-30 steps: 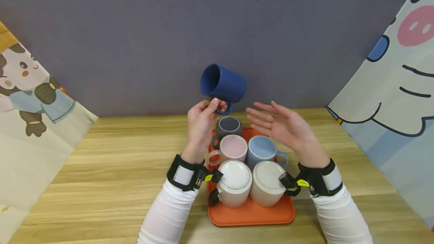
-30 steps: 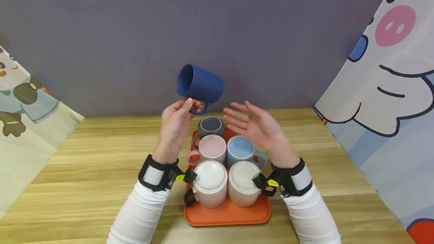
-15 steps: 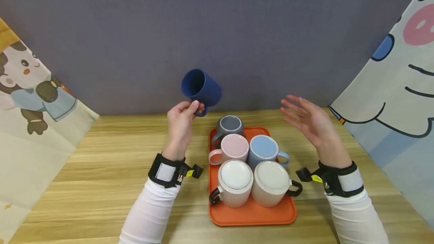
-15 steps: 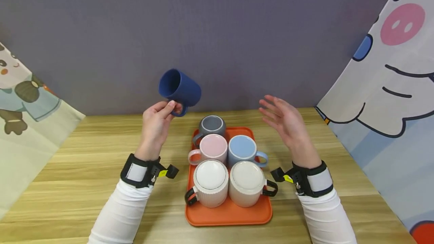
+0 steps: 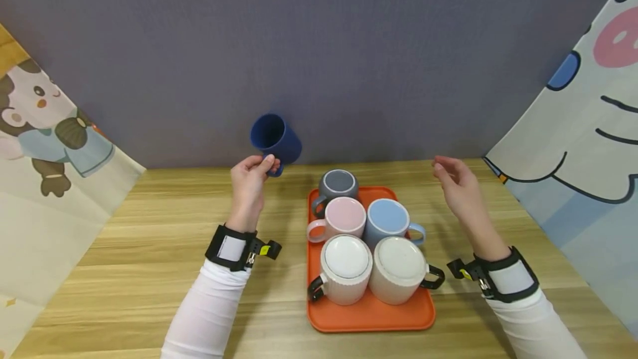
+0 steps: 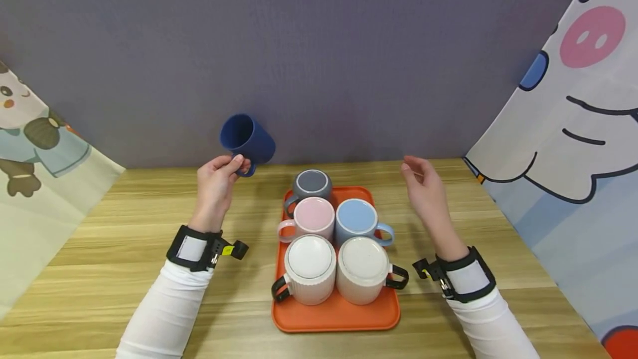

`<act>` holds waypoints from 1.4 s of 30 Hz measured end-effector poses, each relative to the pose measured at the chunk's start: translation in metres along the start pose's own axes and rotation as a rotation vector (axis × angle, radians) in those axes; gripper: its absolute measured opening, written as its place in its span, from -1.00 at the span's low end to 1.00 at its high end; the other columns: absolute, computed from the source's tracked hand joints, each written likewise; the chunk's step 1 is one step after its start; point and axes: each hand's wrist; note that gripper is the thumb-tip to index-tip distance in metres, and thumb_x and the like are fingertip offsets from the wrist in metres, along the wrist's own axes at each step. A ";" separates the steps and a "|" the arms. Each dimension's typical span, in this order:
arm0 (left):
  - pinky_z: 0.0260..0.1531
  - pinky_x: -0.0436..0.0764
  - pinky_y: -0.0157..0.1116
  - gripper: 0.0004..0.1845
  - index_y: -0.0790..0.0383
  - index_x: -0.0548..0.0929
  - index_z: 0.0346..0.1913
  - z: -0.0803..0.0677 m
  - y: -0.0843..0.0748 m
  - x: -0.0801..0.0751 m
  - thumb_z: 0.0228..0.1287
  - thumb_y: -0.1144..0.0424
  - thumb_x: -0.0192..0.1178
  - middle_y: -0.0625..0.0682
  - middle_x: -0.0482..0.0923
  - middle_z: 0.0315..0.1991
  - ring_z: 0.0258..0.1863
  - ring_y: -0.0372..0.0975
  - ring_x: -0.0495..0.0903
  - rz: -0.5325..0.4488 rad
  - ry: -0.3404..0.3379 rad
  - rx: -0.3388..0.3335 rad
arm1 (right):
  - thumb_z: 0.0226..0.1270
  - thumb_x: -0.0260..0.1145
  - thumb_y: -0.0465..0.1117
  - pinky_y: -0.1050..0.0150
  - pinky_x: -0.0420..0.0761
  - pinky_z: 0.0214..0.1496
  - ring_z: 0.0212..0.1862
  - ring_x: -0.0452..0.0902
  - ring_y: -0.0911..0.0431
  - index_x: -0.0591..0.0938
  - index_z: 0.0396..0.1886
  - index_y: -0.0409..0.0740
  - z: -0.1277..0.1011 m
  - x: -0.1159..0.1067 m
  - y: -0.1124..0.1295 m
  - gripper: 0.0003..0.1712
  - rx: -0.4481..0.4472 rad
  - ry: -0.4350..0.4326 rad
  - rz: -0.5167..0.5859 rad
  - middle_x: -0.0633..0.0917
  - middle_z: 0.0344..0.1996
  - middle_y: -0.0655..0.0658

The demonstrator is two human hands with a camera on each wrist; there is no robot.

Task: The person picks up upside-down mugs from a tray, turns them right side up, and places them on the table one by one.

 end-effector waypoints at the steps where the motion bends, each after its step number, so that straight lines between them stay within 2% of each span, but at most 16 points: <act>1: -0.38 0.64 -0.35 -0.82 0.36 0.48 -0.51 0.001 0.001 -0.002 0.20 0.54 0.19 -0.01 0.66 -0.62 -0.56 -0.27 0.65 0.002 -0.006 -0.005 | 0.51 -0.11 0.09 -0.03 0.42 0.16 0.20 0.39 -0.14 0.30 0.34 -0.27 0.000 0.000 -0.002 -0.37 -0.011 -0.011 -0.022 0.42 0.24 -0.35; 3: -0.38 0.64 -0.36 -0.83 0.35 0.48 -0.50 0.004 0.002 -0.008 0.20 0.54 0.19 -0.02 0.66 -0.62 -0.56 -0.28 0.65 0.013 -0.019 -0.014 | 0.51 -0.09 0.07 -0.17 0.36 0.20 0.22 0.36 -0.25 0.33 0.32 -0.30 -0.001 0.001 -0.006 -0.38 -0.039 -0.031 -0.055 0.43 0.23 -0.37; 5: -0.37 0.65 -0.36 -0.84 0.34 0.49 -0.50 0.007 0.004 -0.013 0.20 0.53 0.19 -0.03 0.65 -0.62 -0.56 -0.28 0.65 0.025 -0.032 -0.019 | 0.50 -0.07 0.05 -0.22 0.36 0.19 0.21 0.36 -0.30 0.35 0.29 -0.32 -0.002 0.001 -0.010 -0.39 -0.065 -0.045 -0.084 0.43 0.21 -0.40; 16: -0.37 0.64 -0.40 -0.90 0.40 0.50 -0.41 0.019 0.011 -0.035 0.20 0.50 0.21 -0.08 0.64 -0.63 -0.57 -0.31 0.64 0.127 -0.092 -0.050 | 0.48 0.02 -0.11 -0.28 0.38 0.07 0.12 0.38 -0.39 0.34 0.27 -0.44 -0.005 0.006 -0.028 -0.45 -0.206 -0.078 -0.295 0.44 0.16 -0.51; 25: -0.33 0.65 -0.35 -0.89 0.38 0.49 -0.41 0.024 0.016 -0.046 0.19 0.49 0.23 -0.09 0.62 -0.64 -0.58 -0.30 0.64 0.198 -0.128 -0.082 | 0.46 0.05 -0.07 -0.38 0.29 0.10 0.15 0.26 -0.50 0.32 0.26 -0.45 -0.011 0.014 -0.037 -0.41 -0.196 -0.094 -0.428 0.38 0.14 -0.60; 34: -0.30 0.66 -0.32 -0.89 0.40 0.53 -0.41 0.030 0.023 -0.060 0.18 0.46 0.26 -0.11 0.61 -0.67 -0.56 -0.28 0.65 0.261 -0.192 -0.082 | 0.43 0.11 -0.09 -0.38 0.32 0.04 0.06 0.30 -0.52 0.37 0.21 -0.48 -0.018 0.016 -0.046 -0.43 -0.232 -0.117 -0.510 0.42 0.05 -0.64; 42: -0.31 0.66 -0.33 -0.86 0.51 0.56 -0.30 0.033 0.028 -0.070 0.17 0.45 0.27 -0.11 0.60 -0.66 -0.56 -0.27 0.66 0.329 -0.246 -0.081 | 0.37 0.18 -0.14 -0.38 0.35 -0.05 0.00 0.33 -0.52 0.40 0.17 -0.48 -0.026 0.015 -0.055 -0.46 -0.235 -0.135 -0.551 0.44 0.02 -0.62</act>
Point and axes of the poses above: each hand's wrist, its own z-axis towards the middle knuckle, its own x-axis out of the palm, y = z × x
